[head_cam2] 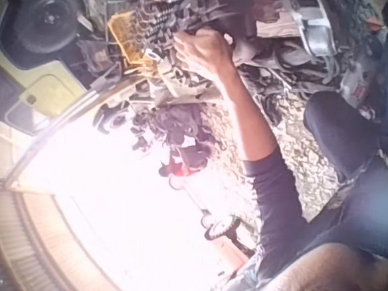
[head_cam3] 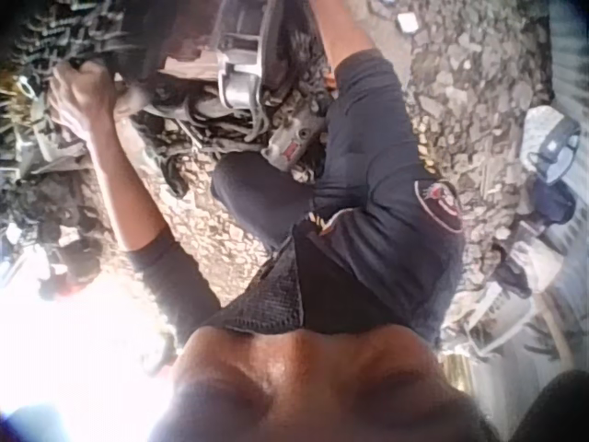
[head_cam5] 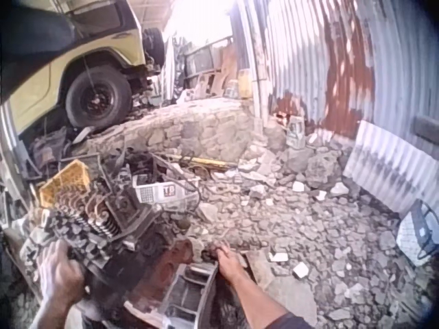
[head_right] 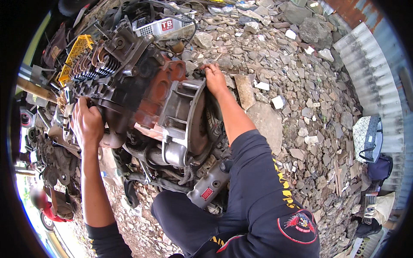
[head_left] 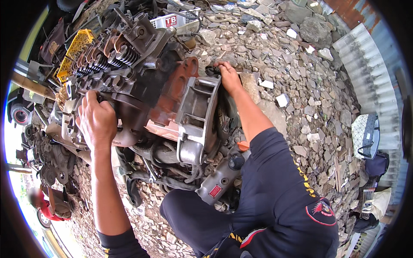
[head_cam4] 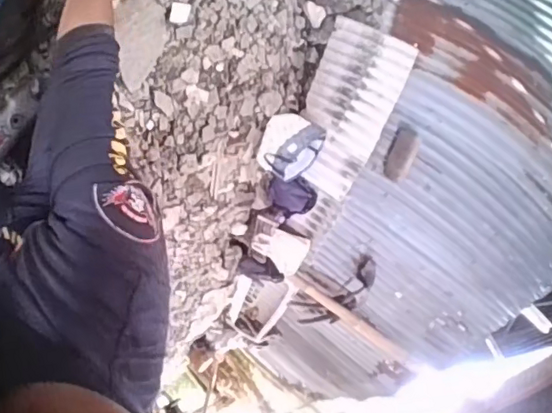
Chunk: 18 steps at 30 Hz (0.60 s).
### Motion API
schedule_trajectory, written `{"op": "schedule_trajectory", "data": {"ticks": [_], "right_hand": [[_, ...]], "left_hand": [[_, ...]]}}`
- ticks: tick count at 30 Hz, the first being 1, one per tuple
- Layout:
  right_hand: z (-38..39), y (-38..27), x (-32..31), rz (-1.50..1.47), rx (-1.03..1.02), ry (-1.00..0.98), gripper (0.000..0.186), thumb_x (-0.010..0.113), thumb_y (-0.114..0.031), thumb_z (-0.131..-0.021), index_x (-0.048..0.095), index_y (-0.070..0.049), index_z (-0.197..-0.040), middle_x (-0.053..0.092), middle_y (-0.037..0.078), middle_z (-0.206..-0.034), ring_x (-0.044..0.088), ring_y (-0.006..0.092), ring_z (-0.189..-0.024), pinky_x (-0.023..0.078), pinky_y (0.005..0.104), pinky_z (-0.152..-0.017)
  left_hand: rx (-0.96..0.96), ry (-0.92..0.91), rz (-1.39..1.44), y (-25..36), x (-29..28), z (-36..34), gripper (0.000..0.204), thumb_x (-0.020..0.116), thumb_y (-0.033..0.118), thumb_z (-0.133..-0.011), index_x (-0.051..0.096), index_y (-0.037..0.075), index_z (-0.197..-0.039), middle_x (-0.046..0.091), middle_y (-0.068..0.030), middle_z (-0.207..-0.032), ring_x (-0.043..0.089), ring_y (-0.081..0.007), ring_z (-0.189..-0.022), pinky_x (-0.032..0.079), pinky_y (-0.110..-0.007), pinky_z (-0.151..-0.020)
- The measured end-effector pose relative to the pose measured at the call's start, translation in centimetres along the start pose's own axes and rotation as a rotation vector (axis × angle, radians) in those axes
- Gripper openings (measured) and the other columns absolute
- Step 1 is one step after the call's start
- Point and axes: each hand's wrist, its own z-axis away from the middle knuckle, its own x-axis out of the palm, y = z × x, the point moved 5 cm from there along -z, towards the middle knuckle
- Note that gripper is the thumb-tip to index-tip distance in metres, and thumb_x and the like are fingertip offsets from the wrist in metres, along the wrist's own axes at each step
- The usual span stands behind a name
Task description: The person wipes the exterior of an engine component with a cloth and then pours liquid from a plastic bottle into a circular opening on the flywheel.
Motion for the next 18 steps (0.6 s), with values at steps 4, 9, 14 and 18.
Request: {"op": "schedule_trajectory", "data": {"ticks": [4,9,14,18], "right_hand": [[2.4,-2.6,1.8,0.074,-0.142,-0.008,0.028,0.042,-0.015,-0.098,0.069,-0.01,-0.102,0.067,0.013,-0.123,0.037,0.0353,-0.142,0.01,0.0439,-0.124],[8.8,-8.8,2.9,-0.2,-0.205,0.044,0.033,0.041,-0.014,-0.101,0.061,-0.004,-0.125,0.051,0.018,-0.145,0.031,0.0286,-0.146,0.001,0.0403,-0.124],[3.3,-2.7,0.3,-0.152,-0.08,0.173,0.043,0.038,-0.022,-0.103,0.052,-0.006,-0.14,0.031,0.02,-0.159,0.02,0.0334,-0.151,0.01,0.0409,-0.123],[6.0,-4.2,1.9,-0.092,-0.059,0.092,0.037,0.046,-0.009,-0.099,0.061,-0.002,-0.131,0.038,0.017,-0.155,0.033,0.0254,-0.145,0.025,0.0337,-0.117]], "left_hand": [[0.01,0.018,-0.005,-0.4,0.0,0.0,0.032,0.044,0.02,-0.09,0.057,0.005,-0.115,0.063,-0.0172,-0.114,0.058,-0.0371,-0.11,0.042,-0.052,-0.094],[-0.015,0.019,-0.04,-1.2,-0.1,0.1,0.031,0.046,0.02,-0.088,0.057,0.006,-0.114,0.063,-0.0139,-0.116,0.058,-0.0348,-0.109,0.042,-0.052,-0.094],[0.005,0.019,0.014,0.8,0.1,-0.4,0.03,0.047,0.02,-0.088,0.057,0.006,-0.113,0.063,-0.0147,-0.116,0.058,-0.035,-0.109,0.042,-0.052,-0.094],[-0.011,-0.004,-0.014,-0.1,-0.1,0.0,0.03,0.048,0.02,-0.088,0.058,0.007,-0.113,0.063,-0.0149,-0.116,0.058,-0.035,-0.11,0.042,-0.052,-0.094]]}}
